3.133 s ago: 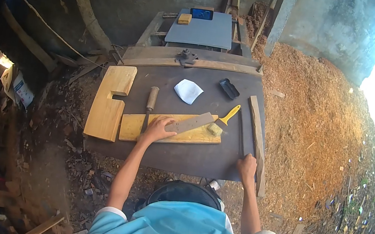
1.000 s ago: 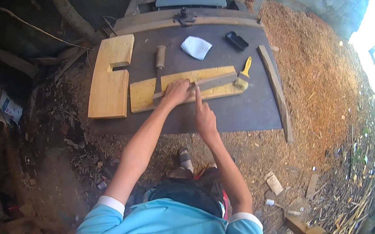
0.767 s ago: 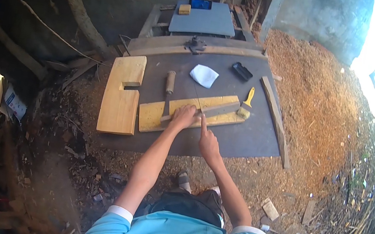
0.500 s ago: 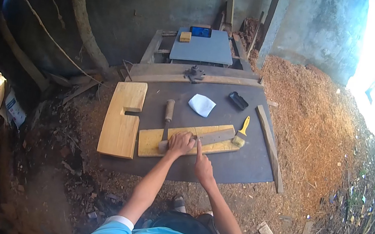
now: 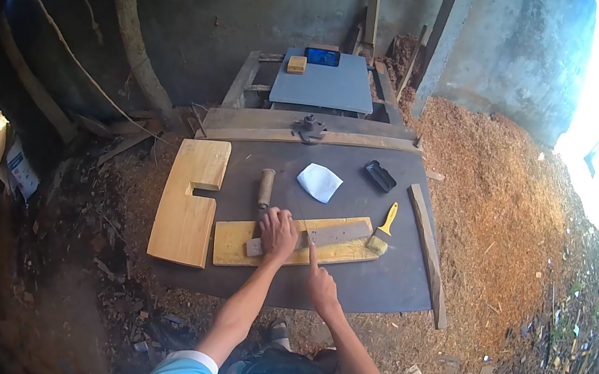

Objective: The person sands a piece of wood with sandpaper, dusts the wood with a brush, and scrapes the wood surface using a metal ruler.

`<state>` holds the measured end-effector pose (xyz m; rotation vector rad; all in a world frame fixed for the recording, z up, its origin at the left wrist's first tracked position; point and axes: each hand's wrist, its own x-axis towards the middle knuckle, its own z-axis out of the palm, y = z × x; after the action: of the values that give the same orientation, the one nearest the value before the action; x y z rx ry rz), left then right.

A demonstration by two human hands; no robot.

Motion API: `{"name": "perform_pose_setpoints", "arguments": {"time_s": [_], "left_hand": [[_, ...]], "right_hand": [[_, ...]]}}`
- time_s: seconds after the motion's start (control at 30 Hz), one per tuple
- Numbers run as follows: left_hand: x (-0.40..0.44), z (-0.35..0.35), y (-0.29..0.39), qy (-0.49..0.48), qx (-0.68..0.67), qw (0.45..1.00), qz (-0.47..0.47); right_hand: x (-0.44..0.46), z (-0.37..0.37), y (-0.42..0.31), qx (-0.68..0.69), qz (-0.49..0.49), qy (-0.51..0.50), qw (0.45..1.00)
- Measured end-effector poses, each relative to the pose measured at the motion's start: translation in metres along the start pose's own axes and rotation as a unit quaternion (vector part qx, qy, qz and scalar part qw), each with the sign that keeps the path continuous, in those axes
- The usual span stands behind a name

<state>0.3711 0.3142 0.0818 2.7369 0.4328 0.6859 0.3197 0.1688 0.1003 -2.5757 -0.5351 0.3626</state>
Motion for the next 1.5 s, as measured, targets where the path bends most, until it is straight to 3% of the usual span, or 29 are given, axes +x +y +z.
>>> {"name": "perform_pose_setpoints", "arguments": {"time_s": [0.07, 0.13, 0.2, 0.3, 0.33, 0.4, 0.43, 0.47, 0.5, 0.57, 0.63, 0.7, 0.77, 0.97, 1.27, 1.3, 1.5], "left_hand": [[-0.004, 0.016, -0.005, 0.04, -0.002, 0.999, 0.008], [-0.005, 0.006, -0.005, 0.072, -0.06, 0.992, 0.081], [-0.023, -0.015, -0.005, 0.112, -0.109, 0.984, 0.084], [-0.112, -0.033, -0.005, 0.091, -0.208, 0.964, 0.137], [-0.149, -0.046, 0.004, 0.055, -0.233, 0.964, 0.112], [-0.217, -0.042, 0.013, -0.087, -0.253, 0.962, 0.06], [-0.248, -0.017, 0.012, -0.183, -0.247, 0.951, -0.012], [-0.285, 0.023, 0.006, -0.258, -0.306, 0.911, -0.105], [-0.333, 0.068, -0.011, -0.338, -0.281, 0.888, -0.137], [-0.426, 0.132, -0.044, -0.626, -0.153, 0.763, -0.054], [-0.46, 0.161, -0.055, -0.719, -0.11, 0.686, 0.024], [-0.47, 0.188, -0.064, -0.725, -0.099, 0.678, 0.066], [-0.448, 0.194, -0.076, -0.718, -0.095, 0.685, 0.078], [-0.41, 0.193, -0.086, -0.713, -0.095, 0.686, 0.114], [-0.357, 0.181, -0.099, -0.712, -0.086, 0.68, 0.154], [-0.351, 0.181, -0.1, -0.709, -0.087, 0.682, 0.16], [-0.33, 0.192, -0.111, -0.678, -0.087, 0.697, 0.215]], "right_hand": [[0.007, 0.02, 0.016, -0.035, -0.027, 0.003, 0.999], [0.005, 0.028, 0.029, -0.031, -0.07, 0.023, 0.997], [0.006, 0.018, 0.033, 0.052, -0.052, 0.019, 0.997], [0.019, 0.025, 0.054, 0.18, -0.117, 0.014, 0.977], [0.021, 0.024, 0.059, 0.227, -0.141, 0.021, 0.963], [0.026, 0.019, 0.072, 0.293, -0.133, -0.045, 0.946], [0.034, 0.019, 0.072, 0.312, -0.144, -0.042, 0.938], [0.027, 0.022, 0.075, 0.334, -0.133, -0.046, 0.932], [0.025, 0.026, 0.076, 0.347, -0.128, -0.044, 0.928], [0.018, 0.018, 0.074, 0.36, -0.094, -0.075, 0.925], [0.022, 0.021, 0.075, 0.358, -0.115, -0.058, 0.925], [0.027, 0.027, 0.08, 0.334, -0.172, 0.004, 0.927], [0.025, 0.019, 0.079, 0.321, -0.111, -0.043, 0.94], [0.026, 0.02, 0.076, 0.31, -0.096, -0.017, 0.946], [0.025, 0.016, 0.07, 0.344, -0.033, -0.07, 0.936], [0.026, 0.019, 0.072, 0.347, -0.069, -0.049, 0.934], [0.022, 0.02, 0.072, 0.329, -0.081, -0.037, 0.94]]}}
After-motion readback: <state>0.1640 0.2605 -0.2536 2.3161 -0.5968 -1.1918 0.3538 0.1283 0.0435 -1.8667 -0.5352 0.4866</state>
